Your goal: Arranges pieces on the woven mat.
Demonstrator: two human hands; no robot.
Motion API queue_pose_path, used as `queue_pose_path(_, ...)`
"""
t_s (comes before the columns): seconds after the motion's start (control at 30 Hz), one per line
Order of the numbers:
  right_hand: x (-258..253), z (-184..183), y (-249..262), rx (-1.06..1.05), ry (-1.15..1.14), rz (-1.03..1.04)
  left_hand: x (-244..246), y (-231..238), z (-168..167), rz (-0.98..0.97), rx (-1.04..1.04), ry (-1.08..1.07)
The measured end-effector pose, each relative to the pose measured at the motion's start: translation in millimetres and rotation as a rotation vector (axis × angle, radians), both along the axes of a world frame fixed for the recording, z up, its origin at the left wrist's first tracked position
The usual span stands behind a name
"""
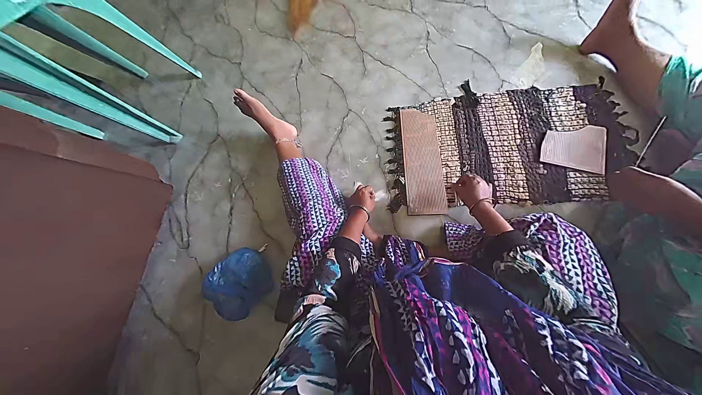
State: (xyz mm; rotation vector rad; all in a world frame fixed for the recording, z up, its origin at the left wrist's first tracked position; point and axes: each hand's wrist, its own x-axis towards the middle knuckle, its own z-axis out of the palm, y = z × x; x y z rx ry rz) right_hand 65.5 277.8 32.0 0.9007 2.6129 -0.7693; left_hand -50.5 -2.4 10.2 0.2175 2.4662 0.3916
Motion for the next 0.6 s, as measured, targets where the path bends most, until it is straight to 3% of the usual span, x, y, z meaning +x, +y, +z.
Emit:
queue_pose_path(0.13,-1,-6,-25,-0.184,0.131,0.149,10,5,17,-0.007,0.265,0.028)
queue_pose_path(0.3,-3,-5,-57,-0.673,0.224,0.198,30,17,22,-0.072,0.533,-0.059)
queue_pose_path(0.53,1,-3,-66,-0.756,0.247,0.117,38,25,13,-0.032,0.777,-0.229)
queue_pose_path(0.6,-1,-2,-63,-0.781,0.252,0.104,37,24,11,-0.033,0.758,-0.286)
